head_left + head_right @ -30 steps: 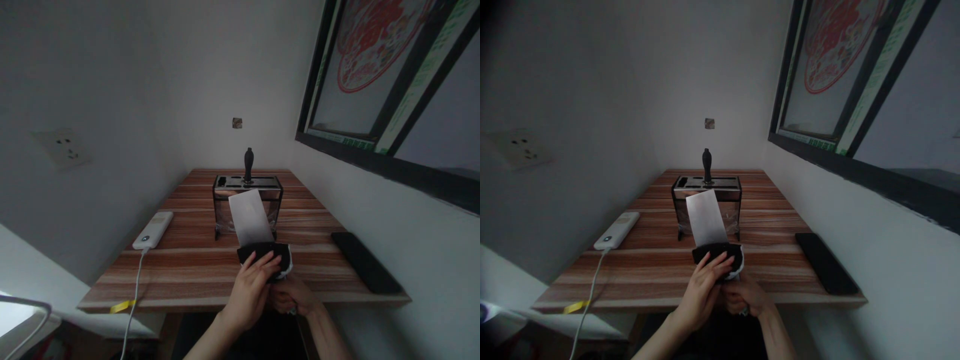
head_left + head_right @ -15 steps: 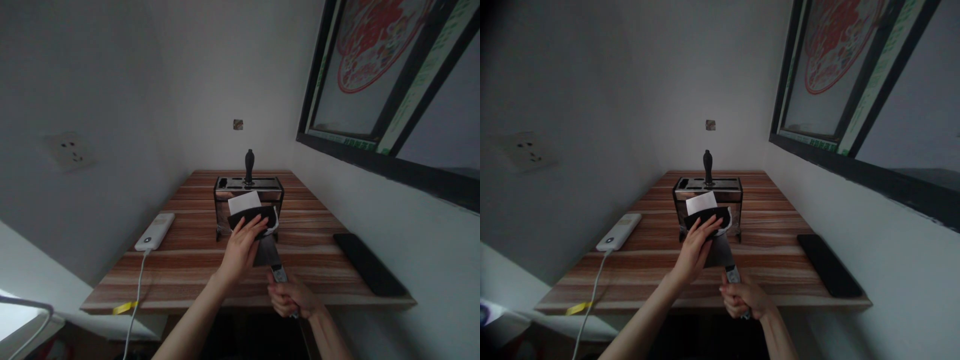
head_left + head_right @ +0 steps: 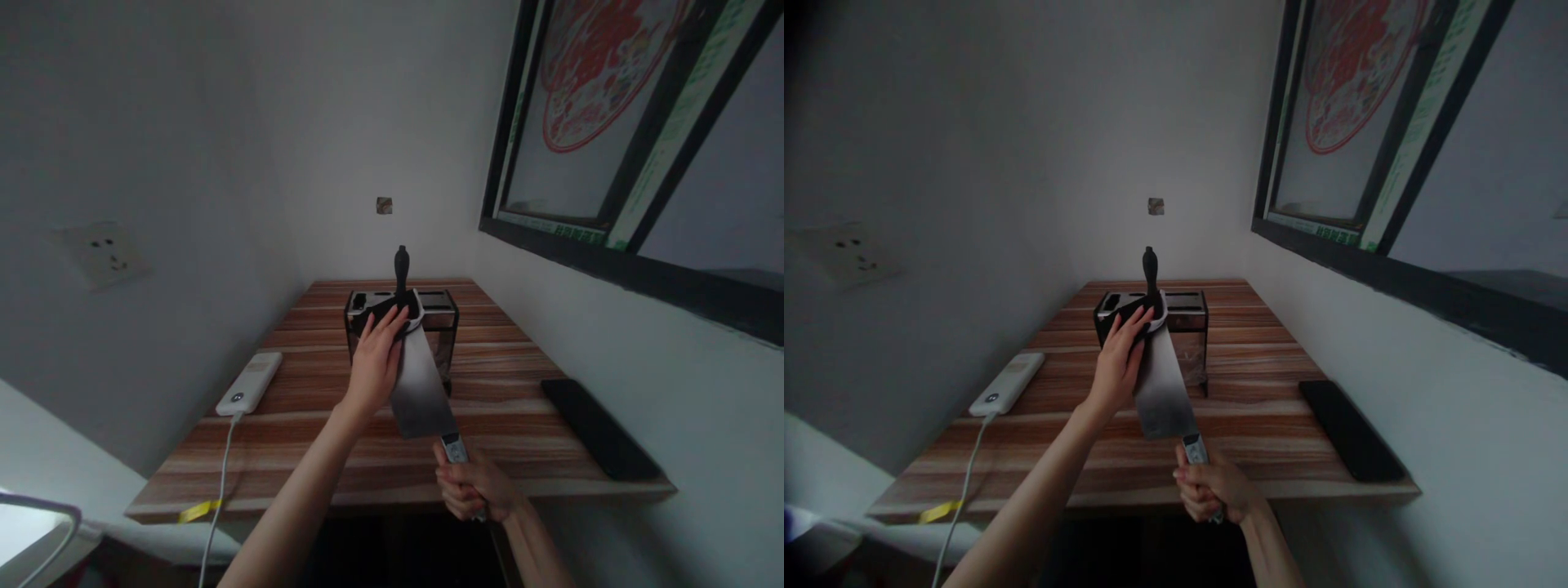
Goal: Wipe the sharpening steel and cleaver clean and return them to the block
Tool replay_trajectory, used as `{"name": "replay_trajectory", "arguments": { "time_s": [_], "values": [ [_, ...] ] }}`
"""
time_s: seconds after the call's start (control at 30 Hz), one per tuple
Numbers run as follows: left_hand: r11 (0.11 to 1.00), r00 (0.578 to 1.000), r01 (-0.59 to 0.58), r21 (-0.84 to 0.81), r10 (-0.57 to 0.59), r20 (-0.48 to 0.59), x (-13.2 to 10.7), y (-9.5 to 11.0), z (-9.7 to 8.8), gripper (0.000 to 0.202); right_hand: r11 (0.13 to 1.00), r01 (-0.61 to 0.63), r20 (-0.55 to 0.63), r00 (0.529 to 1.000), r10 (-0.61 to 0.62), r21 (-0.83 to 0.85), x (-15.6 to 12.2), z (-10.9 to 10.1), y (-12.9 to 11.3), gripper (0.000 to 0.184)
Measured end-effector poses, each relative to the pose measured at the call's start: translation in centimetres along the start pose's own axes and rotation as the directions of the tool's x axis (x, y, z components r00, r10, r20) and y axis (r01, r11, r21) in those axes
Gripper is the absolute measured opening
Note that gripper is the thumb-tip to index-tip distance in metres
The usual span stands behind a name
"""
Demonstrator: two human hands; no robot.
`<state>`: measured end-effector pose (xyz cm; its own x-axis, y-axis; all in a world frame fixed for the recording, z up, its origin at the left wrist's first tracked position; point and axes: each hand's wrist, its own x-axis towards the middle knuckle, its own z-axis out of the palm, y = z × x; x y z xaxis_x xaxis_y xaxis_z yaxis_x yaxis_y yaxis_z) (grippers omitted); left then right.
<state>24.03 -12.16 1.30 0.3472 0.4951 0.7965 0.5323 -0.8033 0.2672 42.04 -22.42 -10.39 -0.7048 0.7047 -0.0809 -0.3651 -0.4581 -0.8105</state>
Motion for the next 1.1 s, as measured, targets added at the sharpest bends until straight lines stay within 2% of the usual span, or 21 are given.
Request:
{"name": "replay_trajectory", "arguments": {
  "time_s": [0.13,0.27,0.47,0.57,0.67,0.9,1.1],
  "values": [
    [0.998,0.997,-0.054,0.027,0.052,0.052,-1.2,1.2,1.0,0.048,1.0,0.006,0.007,1.0,-0.007,0.015,0.0,0.2,-0.2,0.036],
    [0.995,0.987,-0.094,-0.03,0.097,0.124,-3.2,2.2,2.0,0.045,0.999,0.012,0.02,1.0,-0.013,0.048,-0.1,0.2,-0.3,0.031],
    [0.988,0.97,-0.049,-0.149,0.083,0.227,-7.5,4.1,2.5,0.045,0.999,0.012,-0.034,0.999,-0.011,0.031,0.1,0.2,-0.2,0.031],
    [0.979,0.948,-0.002,-0.204,0.067,0.31,-9.9,5.4,2.7,0.046,1.0,-0.001,-0.084,0.996,0.002,0.008,0.3,-0.2,0.1,0.041],
    [0.973,0.945,0.039,-0.229,0.039,0.324,-11.7,6.4,3.0,0.048,0.999,-0.041,-0.145,0.989,0.04,-0.004,0.3,-0.5,0.4,0.05],
    [0.965,0.941,0.044,-0.258,0.047,0.336,-11.8,6.6,2.9,0.049,0.997,-0.072,-0.232,0.971,0.066,-0.021,0.1,-0.3,0.4,0.049],
    [0.965,0.936,0.043,-0.26,0.052,0.349,-11.8,6.4,2.6,0.049,0.996,-0.08,-0.196,0.978,0.073,-0.026,0.1,-0.3,0.4,0.047]
  ]
}}
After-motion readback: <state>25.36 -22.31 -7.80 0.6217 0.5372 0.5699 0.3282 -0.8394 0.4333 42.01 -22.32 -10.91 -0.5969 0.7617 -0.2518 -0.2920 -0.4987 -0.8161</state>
